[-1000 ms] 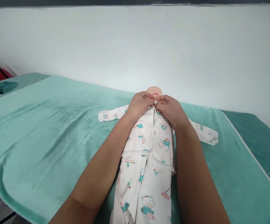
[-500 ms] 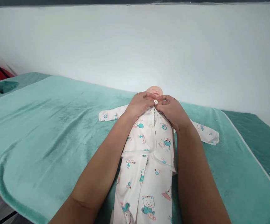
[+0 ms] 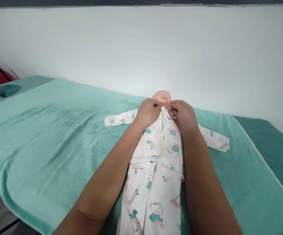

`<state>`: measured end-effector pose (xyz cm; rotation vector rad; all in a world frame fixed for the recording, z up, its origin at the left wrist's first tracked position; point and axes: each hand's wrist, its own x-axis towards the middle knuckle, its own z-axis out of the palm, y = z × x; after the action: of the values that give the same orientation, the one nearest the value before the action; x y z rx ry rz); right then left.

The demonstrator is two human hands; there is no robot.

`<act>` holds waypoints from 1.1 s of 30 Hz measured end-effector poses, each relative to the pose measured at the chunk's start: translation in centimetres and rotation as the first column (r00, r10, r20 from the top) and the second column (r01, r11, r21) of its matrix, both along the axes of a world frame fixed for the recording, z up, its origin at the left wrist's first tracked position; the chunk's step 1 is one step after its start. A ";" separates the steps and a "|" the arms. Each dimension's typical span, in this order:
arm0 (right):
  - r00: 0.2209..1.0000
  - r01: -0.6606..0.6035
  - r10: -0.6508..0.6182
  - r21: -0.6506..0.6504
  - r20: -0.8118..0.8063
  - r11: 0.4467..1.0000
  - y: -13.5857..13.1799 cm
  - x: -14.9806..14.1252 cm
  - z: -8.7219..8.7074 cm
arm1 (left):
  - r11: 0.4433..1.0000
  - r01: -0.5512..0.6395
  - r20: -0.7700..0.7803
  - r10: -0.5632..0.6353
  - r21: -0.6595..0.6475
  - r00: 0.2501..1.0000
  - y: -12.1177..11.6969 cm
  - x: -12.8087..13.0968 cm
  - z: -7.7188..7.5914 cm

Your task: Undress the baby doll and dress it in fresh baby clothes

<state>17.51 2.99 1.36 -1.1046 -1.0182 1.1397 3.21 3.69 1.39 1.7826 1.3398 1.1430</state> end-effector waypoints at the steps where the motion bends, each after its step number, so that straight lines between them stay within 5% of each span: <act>1: 0.999 0.042 -0.043 0.018 0.029 0.999 0.1 -0.1 -0.1 | 1.000 -0.015 -0.026 0.016 0.026 1.000 -0.1 0.0 -0.1; 10: 0.830 0.222 -0.323 0.262 0.454 0.939 -1.3 -0.6 -0.2 | 0.984 -0.007 -0.269 0.056 0.180 0.961 -1.0 -0.5 -1.3; 16: 0.773 0.170 -0.360 0.375 0.522 0.911 -1.4 -0.5 -0.6 | 0.976 0.011 -0.319 0.061 0.218 0.946 -0.9 -0.5 -1.4; 22: 0.619 0.048 -0.340 0.398 0.708 0.916 -3.1 -0.2 -0.6 | 0.979 0.019 -0.313 0.047 0.202 0.949 -0.8 -0.7 -1.6; 29: 0.792 0.082 -0.178 0.187 0.584 0.979 -7.7 -0.2 -1.0 | 0.964 0.017 -0.118 0.015 0.264 0.993 -3.1 -1.2 -1.7; 33: 0.678 0.106 -0.259 0.257 0.688 0.961 -8.8 -0.7 -1.0 | 0.963 0.016 -0.039 -0.006 0.269 0.999 -5.1 -1.7 -1.4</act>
<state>16.83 -5.80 0.32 -1.4961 -1.5421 0.3922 1.49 -1.45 0.02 2.0091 1.2411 1.3441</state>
